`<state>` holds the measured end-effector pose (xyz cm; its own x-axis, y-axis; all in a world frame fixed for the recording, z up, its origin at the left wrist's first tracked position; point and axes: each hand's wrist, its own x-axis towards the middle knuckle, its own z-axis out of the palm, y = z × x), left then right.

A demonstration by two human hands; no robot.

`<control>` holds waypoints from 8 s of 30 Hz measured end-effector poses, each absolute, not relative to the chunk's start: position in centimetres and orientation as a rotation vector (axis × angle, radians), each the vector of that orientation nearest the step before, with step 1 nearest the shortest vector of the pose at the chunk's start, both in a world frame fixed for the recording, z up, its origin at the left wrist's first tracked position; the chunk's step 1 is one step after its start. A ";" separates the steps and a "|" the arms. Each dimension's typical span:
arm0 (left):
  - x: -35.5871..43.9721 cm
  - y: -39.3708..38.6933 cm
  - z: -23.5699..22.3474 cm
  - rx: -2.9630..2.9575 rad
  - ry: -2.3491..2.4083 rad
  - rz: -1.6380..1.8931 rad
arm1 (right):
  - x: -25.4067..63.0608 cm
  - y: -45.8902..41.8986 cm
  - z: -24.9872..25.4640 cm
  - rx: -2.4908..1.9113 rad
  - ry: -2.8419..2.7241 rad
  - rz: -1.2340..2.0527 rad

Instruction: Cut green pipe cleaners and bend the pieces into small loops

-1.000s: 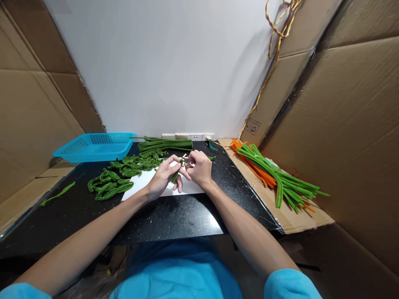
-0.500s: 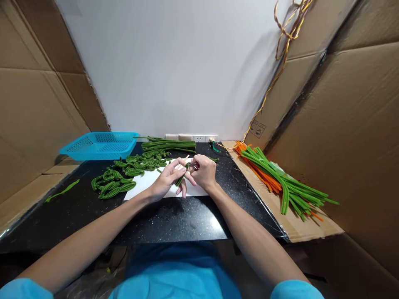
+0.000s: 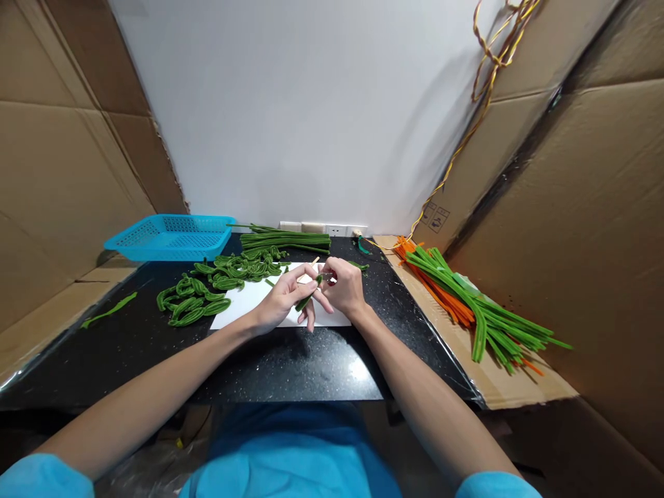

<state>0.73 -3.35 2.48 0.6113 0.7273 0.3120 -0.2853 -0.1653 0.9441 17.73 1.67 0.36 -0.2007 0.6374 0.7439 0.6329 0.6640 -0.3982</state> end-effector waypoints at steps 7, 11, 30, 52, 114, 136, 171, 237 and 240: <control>0.7 -3.3 2.5 1.463 0.361 0.942 | 17.5 1.7 0.6 -1.004 -1.887 -0.018; 0.7 -3.2 2.4 1.447 0.356 0.944 | 17.6 1.8 0.6 -1.002 -1.901 -0.035; 0.4 -2.6 2.1 1.438 0.463 1.023 | 17.6 2.2 -0.4 -1.023 -1.941 -0.025; -0.3 0.0 0.3 1.450 0.996 1.399 | 17.9 3.0 0.4 -0.952 -1.740 0.596; -0.8 0.0 0.4 1.655 0.874 1.440 | 17.4 2.1 1.6 -0.807 -2.039 1.090; -0.8 0.5 0.3 1.550 0.933 1.298 | 17.6 2.8 0.9 -0.886 -1.784 0.874; -0.7 -0.1 0.9 0.992 0.833 1.182 | 17.6 2.4 0.3 -0.897 -2.015 -0.022; -0.5 -0.1 1.1 1.374 0.813 1.588 | 15.3 1.1 0.8 -0.662 -1.416 1.505; -0.5 0.1 1.0 1.397 0.816 1.548 | 15.4 1.1 0.9 -0.658 -1.423 1.515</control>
<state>-0.53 0.11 0.97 0.0109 0.9109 0.4124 -0.1738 -0.4044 0.8979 15.36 1.08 0.92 -0.4287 0.8798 0.2054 -0.2599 0.0977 -0.9607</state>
